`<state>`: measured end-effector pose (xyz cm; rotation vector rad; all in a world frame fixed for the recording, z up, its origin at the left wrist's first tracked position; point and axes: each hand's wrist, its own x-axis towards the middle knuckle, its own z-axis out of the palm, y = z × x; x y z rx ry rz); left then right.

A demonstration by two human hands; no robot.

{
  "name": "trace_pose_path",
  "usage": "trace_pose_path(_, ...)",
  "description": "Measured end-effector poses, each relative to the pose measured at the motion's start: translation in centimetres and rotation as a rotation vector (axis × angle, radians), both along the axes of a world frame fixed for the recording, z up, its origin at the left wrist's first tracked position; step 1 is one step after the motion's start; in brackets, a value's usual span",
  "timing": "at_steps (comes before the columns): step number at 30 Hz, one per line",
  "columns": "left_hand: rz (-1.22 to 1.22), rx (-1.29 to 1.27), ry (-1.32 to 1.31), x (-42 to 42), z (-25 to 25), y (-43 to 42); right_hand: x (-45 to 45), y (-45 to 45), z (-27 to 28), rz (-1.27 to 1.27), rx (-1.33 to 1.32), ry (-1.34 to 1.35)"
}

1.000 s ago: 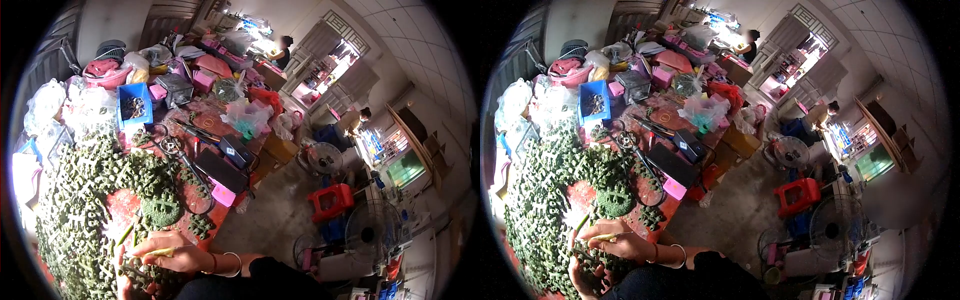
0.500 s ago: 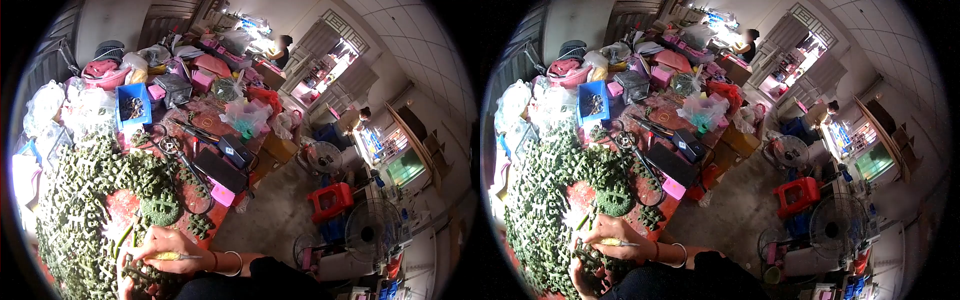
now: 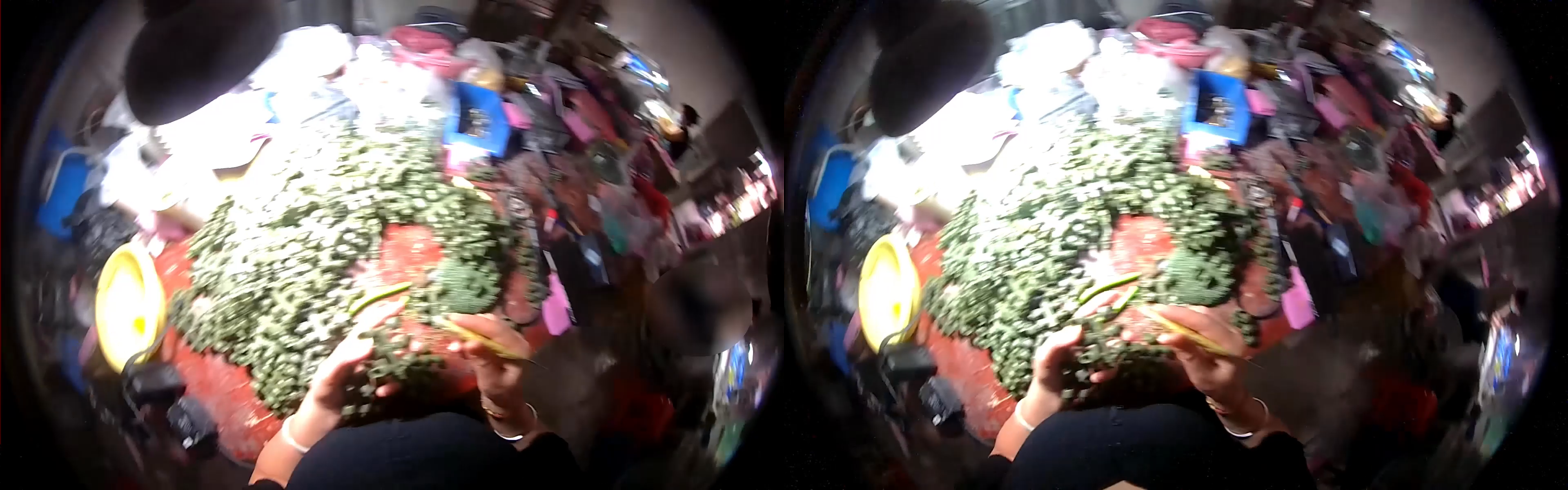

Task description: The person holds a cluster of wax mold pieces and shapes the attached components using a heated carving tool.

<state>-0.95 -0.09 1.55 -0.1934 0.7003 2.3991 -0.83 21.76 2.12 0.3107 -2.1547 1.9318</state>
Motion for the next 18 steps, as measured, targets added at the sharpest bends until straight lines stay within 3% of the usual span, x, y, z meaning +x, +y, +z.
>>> trace_pose_path(1,-0.015,0.113,-0.004,0.0,-1.4,0.0,-0.1,-0.1,0.4,0.035,0.043,0.018)
trace_pose_path(6,-0.031,0.095,-0.010,-0.1,-1.8,0.0,-1.0,-0.5,0.7,0.087,0.217,0.136)
trace_pose_path(9,-0.012,0.065,0.014,-0.1,-1.3,0.0,-1.3,-0.8,0.2,0.218,0.116,0.193)
trace_pose_path(11,0.017,0.018,0.024,-0.1,-1.5,-0.2,-1.1,-0.3,-0.8,0.192,0.202,0.167)
trace_pose_path(12,0.039,-0.017,0.034,0.0,-1.5,0.3,-0.3,-1.0,-4.4,0.152,-0.094,0.000)
trace_pose_path(13,0.089,-0.060,0.003,-0.1,-0.4,1.4,-0.5,-1.0,-7.8,0.244,-0.186,-0.156)
trace_pose_path(14,0.131,-0.102,-0.031,0.1,0.5,2.0,-1.2,-0.7,-1.5,0.120,0.180,0.220)
trace_pose_path(15,-0.034,-0.074,0.168,0.1,-1.9,-0.1,-1.0,-0.9,-1.0,0.108,0.122,0.229)
trace_pose_path(17,0.135,-0.093,-0.061,1.1,-1.6,1.3,-0.7,-0.7,-1.2,0.130,0.076,0.186)
trace_pose_path(18,0.281,-0.300,-0.197,1.3,-3.2,0.8,-0.6,-0.8,-0.8,0.104,0.060,0.206)
